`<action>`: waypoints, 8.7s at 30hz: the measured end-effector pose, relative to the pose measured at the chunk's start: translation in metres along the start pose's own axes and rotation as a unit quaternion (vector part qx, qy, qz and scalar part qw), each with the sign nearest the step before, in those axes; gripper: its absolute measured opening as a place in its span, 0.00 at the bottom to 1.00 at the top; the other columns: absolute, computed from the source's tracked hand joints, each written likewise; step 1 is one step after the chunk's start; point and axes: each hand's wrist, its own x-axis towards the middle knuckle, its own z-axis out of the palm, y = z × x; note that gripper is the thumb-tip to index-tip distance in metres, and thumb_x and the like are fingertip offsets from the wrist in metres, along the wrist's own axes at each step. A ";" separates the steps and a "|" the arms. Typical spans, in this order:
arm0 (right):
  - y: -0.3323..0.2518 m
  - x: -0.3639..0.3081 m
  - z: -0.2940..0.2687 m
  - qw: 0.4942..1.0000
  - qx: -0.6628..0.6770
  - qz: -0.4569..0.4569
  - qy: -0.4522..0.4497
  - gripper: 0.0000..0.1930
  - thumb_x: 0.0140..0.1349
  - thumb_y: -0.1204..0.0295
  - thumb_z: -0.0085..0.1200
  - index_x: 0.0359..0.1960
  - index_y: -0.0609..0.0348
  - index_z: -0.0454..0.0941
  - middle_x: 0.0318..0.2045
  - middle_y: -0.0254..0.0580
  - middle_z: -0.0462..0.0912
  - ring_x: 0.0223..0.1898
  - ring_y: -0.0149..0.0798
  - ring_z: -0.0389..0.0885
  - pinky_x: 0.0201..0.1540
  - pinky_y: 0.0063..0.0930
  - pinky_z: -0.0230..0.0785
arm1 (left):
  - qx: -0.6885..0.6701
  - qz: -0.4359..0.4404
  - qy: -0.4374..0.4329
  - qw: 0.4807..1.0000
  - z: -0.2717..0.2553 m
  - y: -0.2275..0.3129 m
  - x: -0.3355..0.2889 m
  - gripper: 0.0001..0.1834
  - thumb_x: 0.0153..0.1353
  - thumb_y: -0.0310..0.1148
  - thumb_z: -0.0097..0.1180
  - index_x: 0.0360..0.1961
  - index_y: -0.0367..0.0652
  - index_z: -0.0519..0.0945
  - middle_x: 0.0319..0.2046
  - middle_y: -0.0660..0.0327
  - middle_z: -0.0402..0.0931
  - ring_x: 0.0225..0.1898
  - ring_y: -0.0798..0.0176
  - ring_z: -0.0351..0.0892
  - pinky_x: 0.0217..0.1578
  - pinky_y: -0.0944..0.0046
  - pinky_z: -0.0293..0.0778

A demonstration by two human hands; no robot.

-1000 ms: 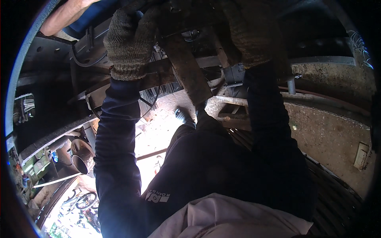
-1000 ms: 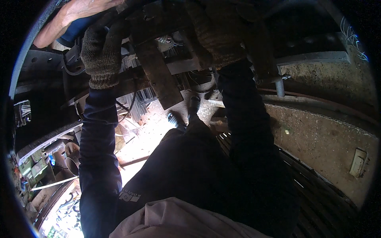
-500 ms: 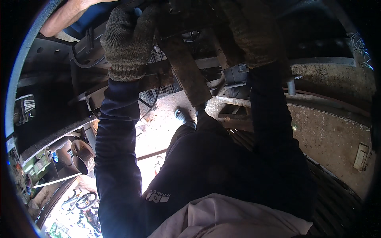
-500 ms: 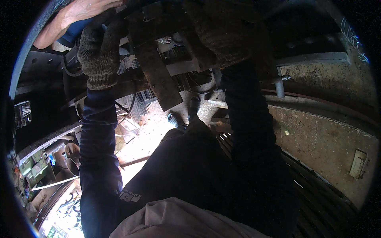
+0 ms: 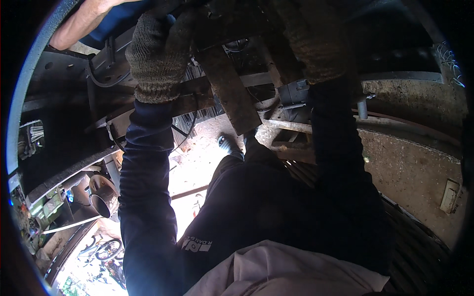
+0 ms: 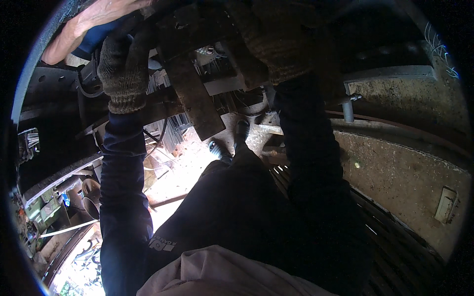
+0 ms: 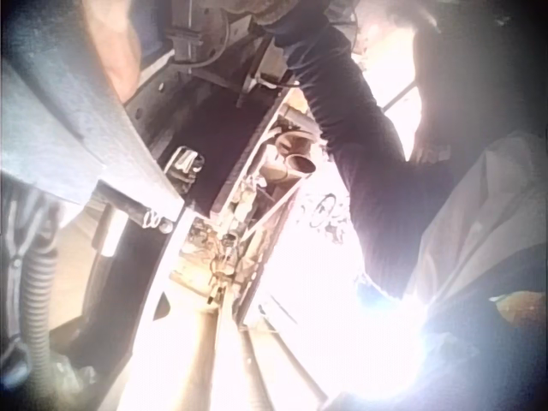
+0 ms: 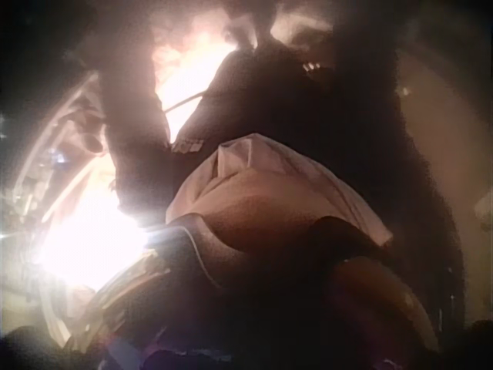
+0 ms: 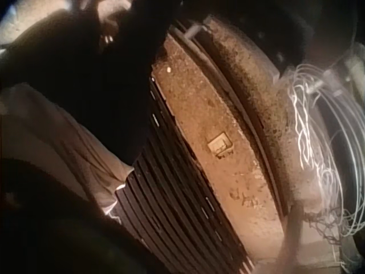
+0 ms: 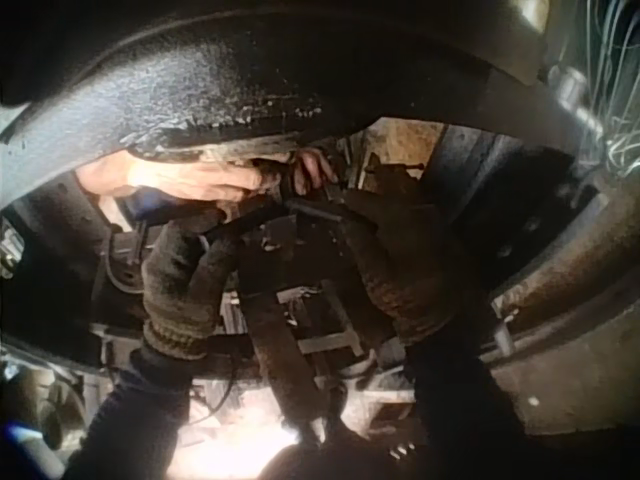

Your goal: The person uses their hands to position and fit metal pipes and components into a large industrial frame, collaborating with another person to align the parts.

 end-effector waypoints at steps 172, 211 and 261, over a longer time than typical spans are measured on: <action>0.006 -0.042 0.030 0.994 0.056 0.092 0.000 0.21 0.68 0.63 0.62 0.60 0.56 0.81 0.50 0.55 0.86 0.50 0.54 0.85 0.54 0.44 0.77 | -0.140 -0.255 -0.060 0.955 -0.003 0.019 -0.003 0.19 0.63 0.42 0.70 0.51 0.45 0.85 0.41 0.56 0.88 0.41 0.62 0.87 0.44 0.61 0.79; 0.008 -0.042 0.032 0.995 0.071 0.056 0.030 0.20 0.69 0.63 0.60 0.59 0.56 0.82 0.48 0.54 0.86 0.49 0.53 0.85 0.53 0.44 0.77 | -0.136 -0.190 -0.043 0.971 -0.002 0.017 -0.006 0.19 0.64 0.40 0.68 0.53 0.44 0.84 0.38 0.54 0.87 0.36 0.59 0.87 0.41 0.59 0.79; -0.039 -0.008 0.007 0.918 0.317 0.239 -0.005 0.14 0.72 0.68 0.59 0.53 0.62 0.79 0.43 0.35 0.84 0.46 0.32 0.81 0.51 0.31 0.74 | -0.342 -0.196 0.156 0.906 0.000 0.031 0.002 0.28 0.59 0.30 0.74 0.58 0.34 0.76 0.45 0.57 0.82 0.44 0.63 0.83 0.51 0.61 0.79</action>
